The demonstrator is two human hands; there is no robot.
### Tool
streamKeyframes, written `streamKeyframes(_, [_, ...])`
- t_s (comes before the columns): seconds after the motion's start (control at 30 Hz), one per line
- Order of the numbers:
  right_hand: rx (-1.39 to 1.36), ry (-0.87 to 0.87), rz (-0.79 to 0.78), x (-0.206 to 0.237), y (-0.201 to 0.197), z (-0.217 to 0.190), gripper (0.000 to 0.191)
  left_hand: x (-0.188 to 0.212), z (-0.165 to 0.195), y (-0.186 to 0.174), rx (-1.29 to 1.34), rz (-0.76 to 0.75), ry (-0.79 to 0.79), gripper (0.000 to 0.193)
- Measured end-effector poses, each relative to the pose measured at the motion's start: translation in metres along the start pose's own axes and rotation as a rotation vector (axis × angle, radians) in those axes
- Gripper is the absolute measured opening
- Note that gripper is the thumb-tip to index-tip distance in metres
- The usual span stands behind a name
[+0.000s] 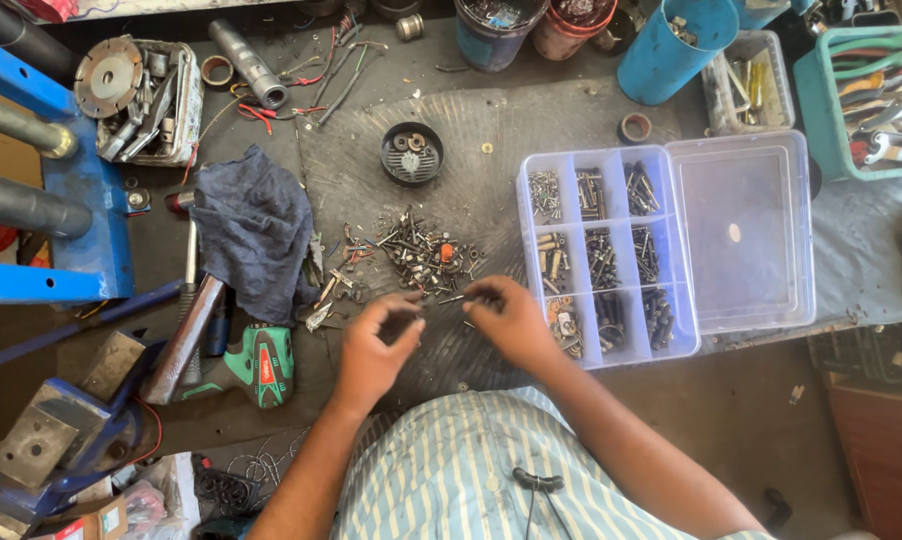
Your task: The person sorts a pile of mixed screws and bolts on a workbench by hand, picking up fasteners one at a time and placing them into the compartments of a plastic organizer box, occasionally holding pieces up to compare before sorting them.
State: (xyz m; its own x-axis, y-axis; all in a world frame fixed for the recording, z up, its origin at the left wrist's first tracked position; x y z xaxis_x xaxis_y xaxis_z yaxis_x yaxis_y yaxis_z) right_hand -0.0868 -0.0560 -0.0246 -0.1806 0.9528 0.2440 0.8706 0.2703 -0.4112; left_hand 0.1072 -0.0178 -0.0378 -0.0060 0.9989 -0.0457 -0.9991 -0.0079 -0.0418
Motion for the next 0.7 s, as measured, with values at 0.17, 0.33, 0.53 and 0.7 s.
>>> streamKeyframes(0.17, [0.573,-0.169,0.048,0.011,0.013,-0.019,0.034,-0.014,-0.007,0.004,0.476,0.086,-0.248,0.018])
streamKeyframes(0.33, [0.684,-0.159,0.027,0.005,0.012,-0.017,0.018,-0.019,0.004,0.01,-0.058,0.037,-0.205,0.022])
streamKeyframes(0.53, [0.654,-0.173,0.034,0.008,0.01,-0.012,0.019,-0.014,-0.003,0.021,0.091,-0.036,-0.361,0.025])
streamKeyframes(0.7, [0.679,-0.14,-0.025,0.007,0.012,-0.01,0.018,-0.012,-0.014,0.022,0.357,-0.062,-0.442,0.028])
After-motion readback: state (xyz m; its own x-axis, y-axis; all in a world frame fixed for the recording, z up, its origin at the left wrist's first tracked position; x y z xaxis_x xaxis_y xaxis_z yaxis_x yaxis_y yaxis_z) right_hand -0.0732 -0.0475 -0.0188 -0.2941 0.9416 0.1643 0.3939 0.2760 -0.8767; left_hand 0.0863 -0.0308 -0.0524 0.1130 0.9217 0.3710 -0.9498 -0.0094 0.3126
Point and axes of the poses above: each hand's wrist, its own x-axis away from the middle knuckle, its own y-axis out of the palm, z = x × y, the point moved 4 cm from there along -x, towards the middle knuckle
